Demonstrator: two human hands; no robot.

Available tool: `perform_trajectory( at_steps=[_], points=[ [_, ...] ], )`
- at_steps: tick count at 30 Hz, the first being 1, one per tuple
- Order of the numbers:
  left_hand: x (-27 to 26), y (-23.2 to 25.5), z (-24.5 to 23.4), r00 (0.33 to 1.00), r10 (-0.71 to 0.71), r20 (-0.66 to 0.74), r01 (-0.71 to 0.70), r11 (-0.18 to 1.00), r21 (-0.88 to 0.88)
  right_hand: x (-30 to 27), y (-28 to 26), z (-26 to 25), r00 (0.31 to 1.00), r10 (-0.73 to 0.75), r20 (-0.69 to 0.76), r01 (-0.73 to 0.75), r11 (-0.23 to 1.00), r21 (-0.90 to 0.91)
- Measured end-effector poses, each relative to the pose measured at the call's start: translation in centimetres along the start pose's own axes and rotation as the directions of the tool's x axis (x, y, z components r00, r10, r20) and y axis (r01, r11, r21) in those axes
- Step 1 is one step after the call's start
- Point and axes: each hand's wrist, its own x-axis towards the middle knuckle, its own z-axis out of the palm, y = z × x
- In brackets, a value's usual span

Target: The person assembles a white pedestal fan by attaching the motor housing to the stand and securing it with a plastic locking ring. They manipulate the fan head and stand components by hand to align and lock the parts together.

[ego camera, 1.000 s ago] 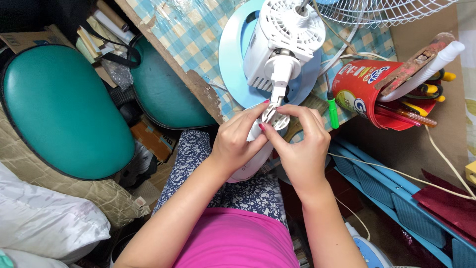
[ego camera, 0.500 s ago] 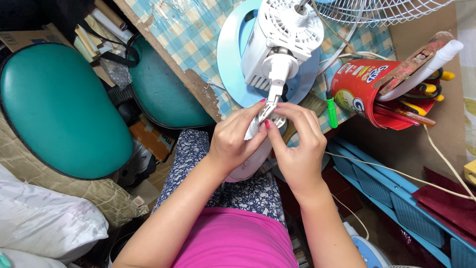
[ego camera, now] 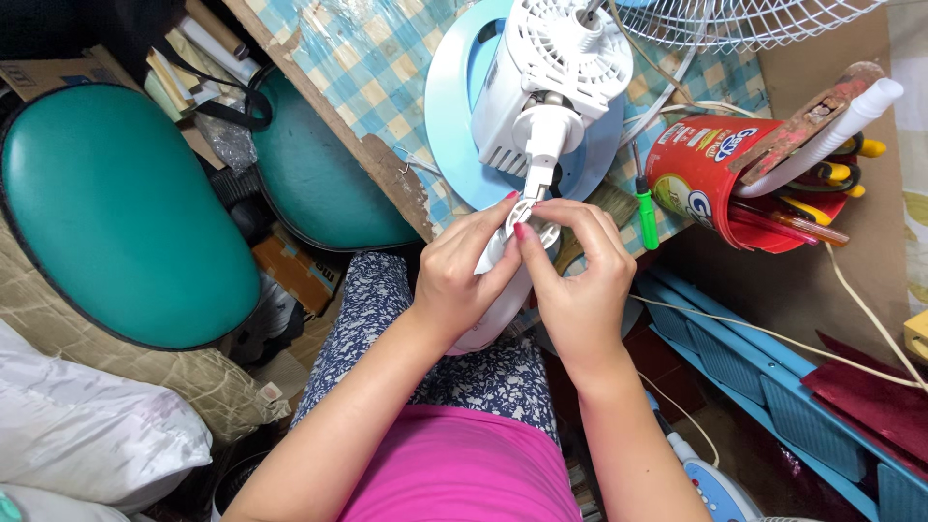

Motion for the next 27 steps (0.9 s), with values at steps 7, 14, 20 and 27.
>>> perform_trajectory(
  at_steps=[7, 14, 20, 27],
  points=[
    [0.4, 0.2, -0.2, 1.000, 0.024, -0.015, -0.024, 0.999, 0.034, 3.8, 6.0, -1.3, 0.910, 0.412, 0.058, -0.391, 0.800, 0.454],
    [0.7, 0.6, -0.3, 1.000, -0.011, -0.014, 0.011, 0.998, 0.057, 6.2, 7.9, 1.4, 0.711, 0.580, 0.397, -0.690, 0.466, 0.555],
    [0.6, -0.3, -0.6, 0.998, -0.046, 0.044, 0.045, 0.999, 0.021, 6.7, 9.5, 2.5, 0.653, 0.442, 0.615, -0.745, 0.230, 0.626],
    [0.2, -0.7, -0.6, 0.994, -0.054, 0.093, 0.051, 0.998, 0.037, 8.3, 10.2, 3.8, 0.545, 0.483, 0.685, -0.803, 0.065, 0.593]
  ],
)
